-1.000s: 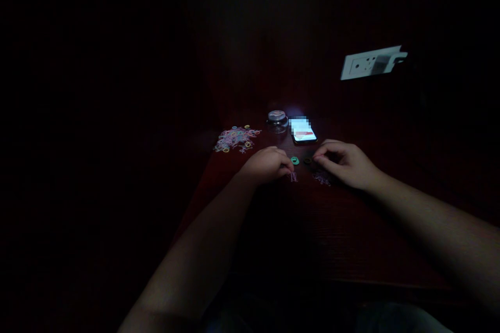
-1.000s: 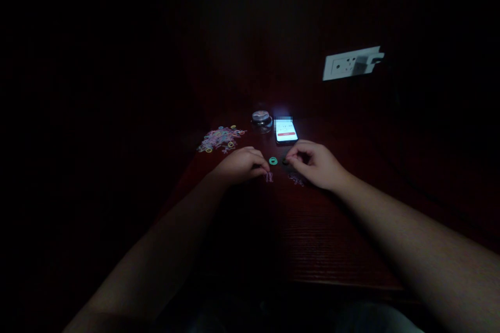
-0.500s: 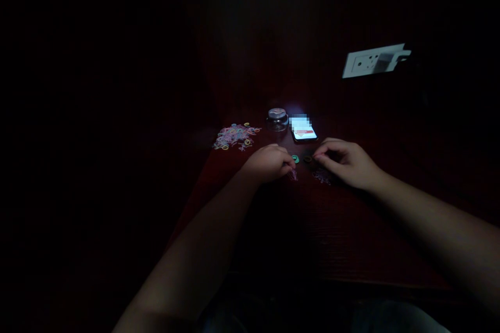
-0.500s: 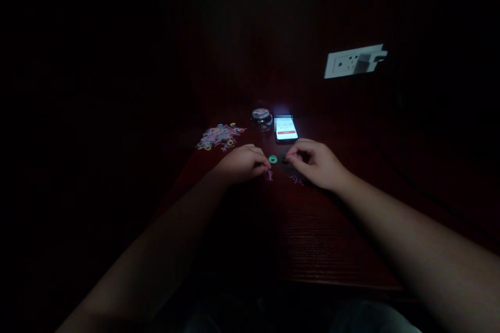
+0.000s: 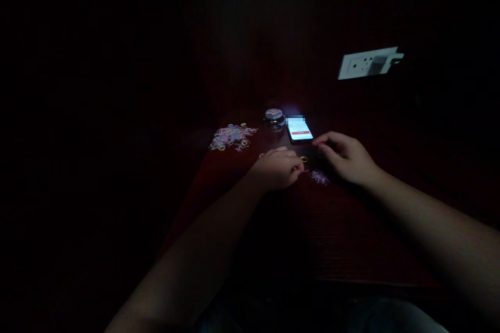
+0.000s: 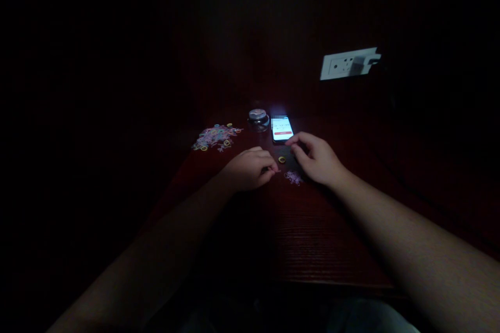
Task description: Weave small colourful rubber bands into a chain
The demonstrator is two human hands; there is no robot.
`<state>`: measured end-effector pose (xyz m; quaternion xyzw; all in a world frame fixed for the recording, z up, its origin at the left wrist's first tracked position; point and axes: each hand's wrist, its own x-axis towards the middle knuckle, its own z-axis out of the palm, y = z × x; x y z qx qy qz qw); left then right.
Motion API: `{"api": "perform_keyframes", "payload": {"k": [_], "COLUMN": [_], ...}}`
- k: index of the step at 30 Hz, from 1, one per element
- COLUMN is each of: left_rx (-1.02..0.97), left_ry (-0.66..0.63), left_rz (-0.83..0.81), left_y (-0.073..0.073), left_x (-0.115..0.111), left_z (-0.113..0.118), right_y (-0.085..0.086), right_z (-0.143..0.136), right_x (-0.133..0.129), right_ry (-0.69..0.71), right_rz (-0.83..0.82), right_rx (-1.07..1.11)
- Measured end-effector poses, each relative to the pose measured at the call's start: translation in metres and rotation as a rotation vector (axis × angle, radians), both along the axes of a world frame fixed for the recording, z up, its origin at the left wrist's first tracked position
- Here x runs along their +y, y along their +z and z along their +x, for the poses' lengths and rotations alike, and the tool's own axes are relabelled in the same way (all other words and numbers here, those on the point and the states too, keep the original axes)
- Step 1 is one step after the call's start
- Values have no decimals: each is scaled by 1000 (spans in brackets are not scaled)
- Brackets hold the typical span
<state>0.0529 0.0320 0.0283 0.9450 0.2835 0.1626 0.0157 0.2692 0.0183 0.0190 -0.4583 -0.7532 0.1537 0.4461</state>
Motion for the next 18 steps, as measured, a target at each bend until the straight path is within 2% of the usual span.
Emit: {"api": "perform_keyframes", "payload": {"k": [3,6,12,18], "left_rx": [22,52,41,38], "left_ry": [-28,-25,36,44], "left_rz": [23,44,77,63], "left_y": [-3,-6,-5,-4], "left_x": [-5,-7,-7,-8], "left_z": [12,17,18,19], "right_y": [6,12,7,5], "right_z": [6,8,5,5], "right_x": [3,3,2,3], "right_ry": [-171,-276,-242,-222], "right_rz": [57,127,117,103], "right_rx": [159,243,272,277]}}
